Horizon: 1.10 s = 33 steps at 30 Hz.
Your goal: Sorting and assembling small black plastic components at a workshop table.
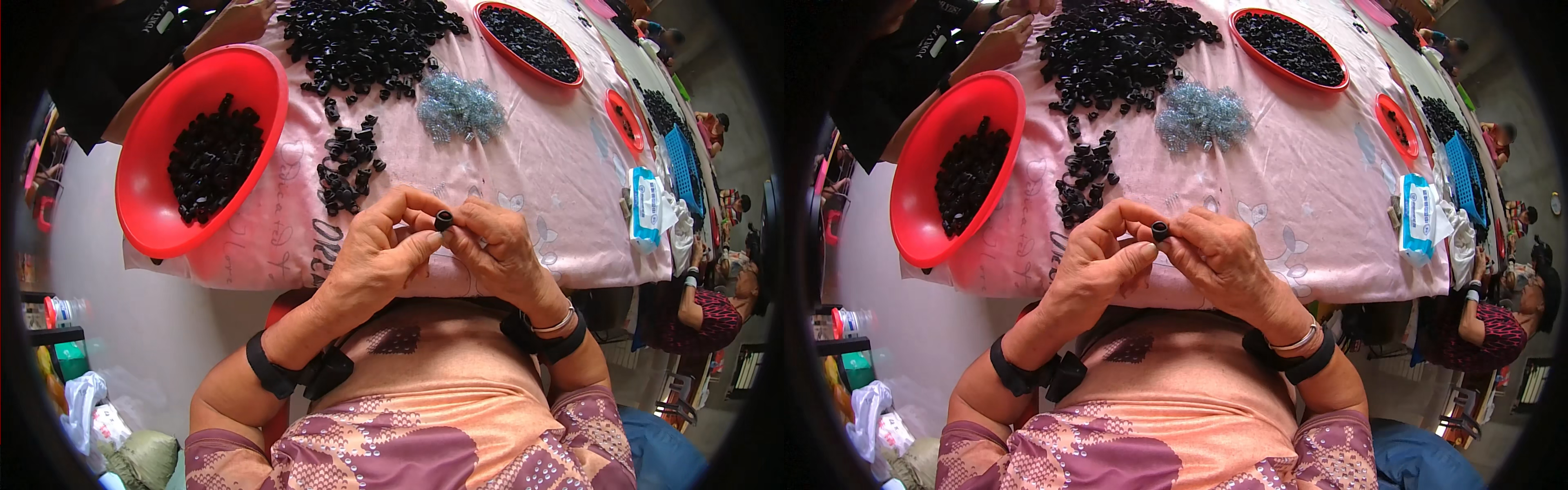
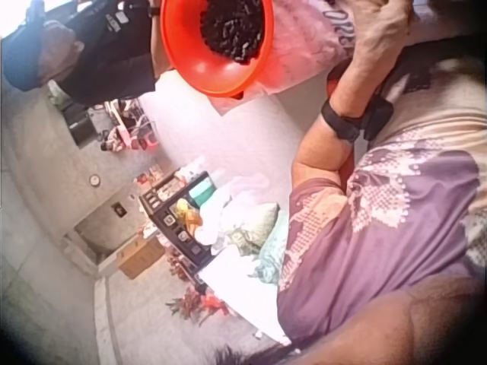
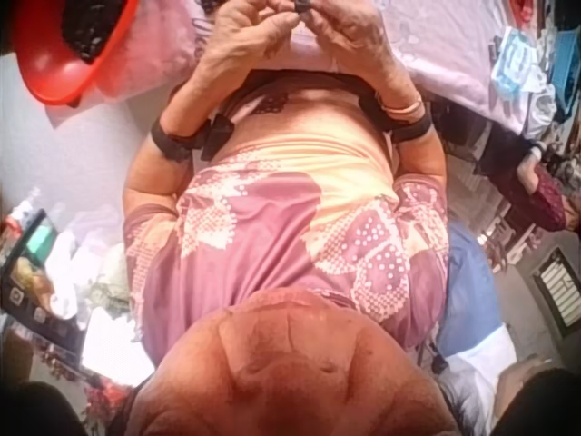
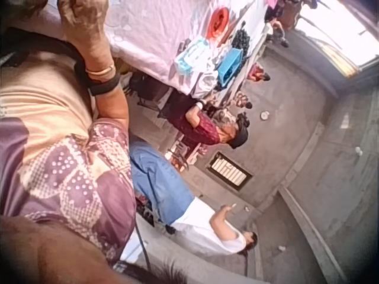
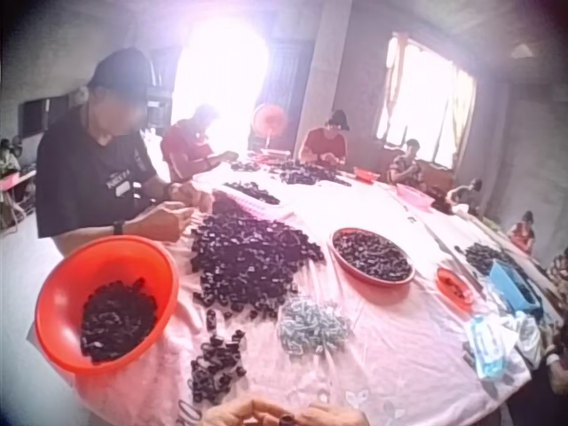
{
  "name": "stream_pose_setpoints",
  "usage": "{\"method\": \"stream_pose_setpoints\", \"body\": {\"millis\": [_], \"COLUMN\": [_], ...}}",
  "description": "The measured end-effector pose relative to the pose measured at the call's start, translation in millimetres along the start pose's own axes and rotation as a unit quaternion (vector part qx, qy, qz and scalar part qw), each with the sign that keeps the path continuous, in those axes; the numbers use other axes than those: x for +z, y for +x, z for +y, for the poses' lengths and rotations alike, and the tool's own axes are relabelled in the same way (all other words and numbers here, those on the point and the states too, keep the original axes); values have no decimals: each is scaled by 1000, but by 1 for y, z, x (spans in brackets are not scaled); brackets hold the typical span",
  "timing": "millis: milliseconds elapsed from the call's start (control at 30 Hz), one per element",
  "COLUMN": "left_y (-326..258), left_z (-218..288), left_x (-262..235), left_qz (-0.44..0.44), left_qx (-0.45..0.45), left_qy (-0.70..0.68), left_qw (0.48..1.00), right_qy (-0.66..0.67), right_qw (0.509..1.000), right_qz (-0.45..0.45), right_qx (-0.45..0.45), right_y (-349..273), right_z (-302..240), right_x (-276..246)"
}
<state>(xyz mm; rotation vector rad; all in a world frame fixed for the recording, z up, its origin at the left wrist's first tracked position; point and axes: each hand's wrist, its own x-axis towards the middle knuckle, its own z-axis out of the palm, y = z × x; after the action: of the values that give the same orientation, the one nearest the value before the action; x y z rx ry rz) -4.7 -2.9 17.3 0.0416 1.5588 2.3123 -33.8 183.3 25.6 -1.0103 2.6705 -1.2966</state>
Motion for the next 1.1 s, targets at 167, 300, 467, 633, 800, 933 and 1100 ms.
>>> {"method": "stream_pose_setpoints", "body": {"millis": [167,300,467,633,800,933,1100], "left_y": [1,3,3,3,4,4,5], "left_z": [-1,-7,-8,-6,-7,-6,-7], "left_x": [-7,-6,-5,-7,-10,-11,-12], "left_qz": [8,6,4,6,-22,-27,-23], "left_qx": [-2,-11,-8,-18,-4,-27,-22], "left_qy": [40,12,11,16,-19,-46,-23], "left_qw": [999,1000,1000,1000,1000,998,999], "right_qy": [-2,-12,-198,-327,-285,-17,291], "right_qw": [999,998,974,939,954,998,940], "right_qz": [-32,39,80,20,37,64,79], "right_qx": [-2,45,-69,-103,-88,9,157], "right_y": [2,9,22,31,23,9,-1], "right_z": [5,7,17,20,23,19,5], "right_x": [-7,-10,-5,0,0,-4,-4]}}
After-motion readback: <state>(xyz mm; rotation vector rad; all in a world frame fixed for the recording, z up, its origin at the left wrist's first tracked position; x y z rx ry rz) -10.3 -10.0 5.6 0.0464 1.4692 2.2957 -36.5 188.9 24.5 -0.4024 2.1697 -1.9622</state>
